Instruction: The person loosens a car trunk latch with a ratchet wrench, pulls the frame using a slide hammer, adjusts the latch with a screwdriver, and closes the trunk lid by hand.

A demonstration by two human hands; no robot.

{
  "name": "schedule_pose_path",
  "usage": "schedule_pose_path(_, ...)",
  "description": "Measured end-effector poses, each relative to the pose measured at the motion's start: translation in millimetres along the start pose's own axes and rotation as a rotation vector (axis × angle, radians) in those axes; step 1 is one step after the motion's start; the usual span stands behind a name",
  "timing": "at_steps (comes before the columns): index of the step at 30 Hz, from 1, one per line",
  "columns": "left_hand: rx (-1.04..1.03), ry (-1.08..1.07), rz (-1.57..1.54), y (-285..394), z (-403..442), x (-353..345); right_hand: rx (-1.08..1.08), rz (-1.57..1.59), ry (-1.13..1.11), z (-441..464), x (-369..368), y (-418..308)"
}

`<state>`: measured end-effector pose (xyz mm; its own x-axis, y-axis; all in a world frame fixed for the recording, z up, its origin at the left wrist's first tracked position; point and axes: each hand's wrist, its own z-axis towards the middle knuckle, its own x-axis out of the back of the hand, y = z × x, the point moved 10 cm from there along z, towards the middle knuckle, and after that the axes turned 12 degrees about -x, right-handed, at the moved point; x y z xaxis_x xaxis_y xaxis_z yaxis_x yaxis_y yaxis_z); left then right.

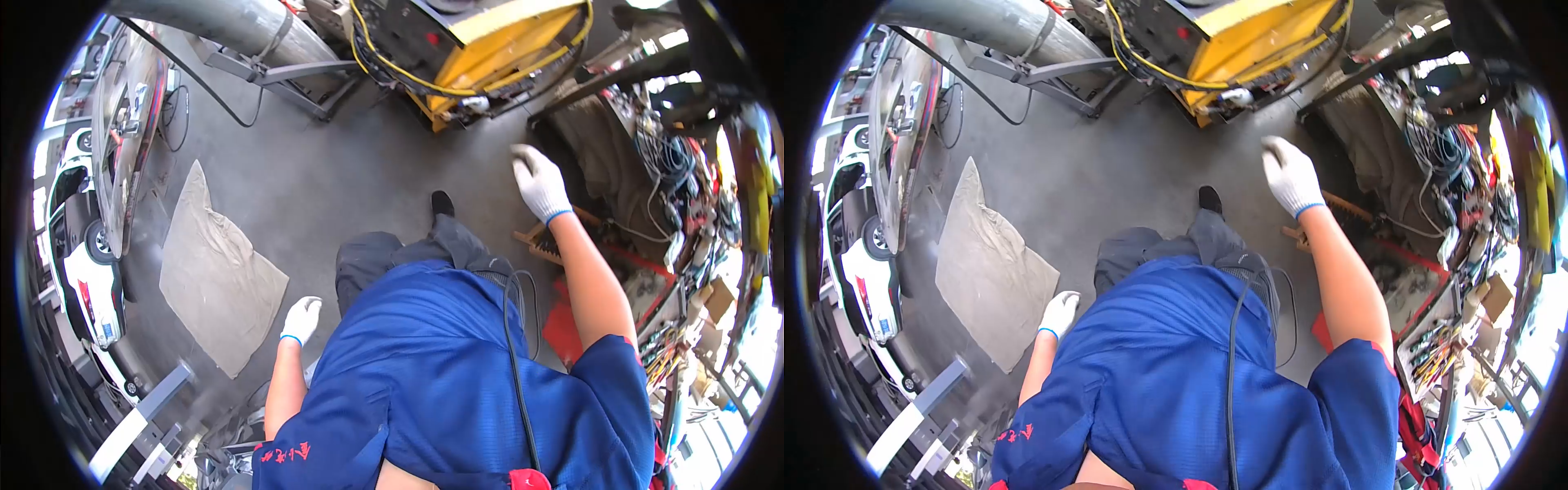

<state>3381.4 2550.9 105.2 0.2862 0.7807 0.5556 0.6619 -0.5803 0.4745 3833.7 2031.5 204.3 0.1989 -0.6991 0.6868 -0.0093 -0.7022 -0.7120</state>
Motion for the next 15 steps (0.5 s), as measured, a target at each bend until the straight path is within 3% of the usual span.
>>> schedule_pose_path(2,0.030,0.105,-0.059,-24,45,36,0.267,0.032,0.140,56,12,-103)
schedule_pose_path(5,-0.055,-0.100,0.160,44,105,95,0.502,-0.143,0.423,119,22,-186)
schedule_pose_path(7,-0.168,-0.180,0.253,51,162,130,0.428,-0.194,0.578,166,24,-204)
schedule_pose_path(9,-0.265,-0.253,0.394,64,227,165,0.216,-0.155,0.529,220,6,-182)
schedule_pose_path(11,-0.264,-0.336,0.486,83,292,201,0.236,-0.345,0.615,252,-7,-184)
schedule_pose_path(15,-0.310,-0.353,0.357,109,444,244,-0.015,-0.410,0.621,291,-25,-179)
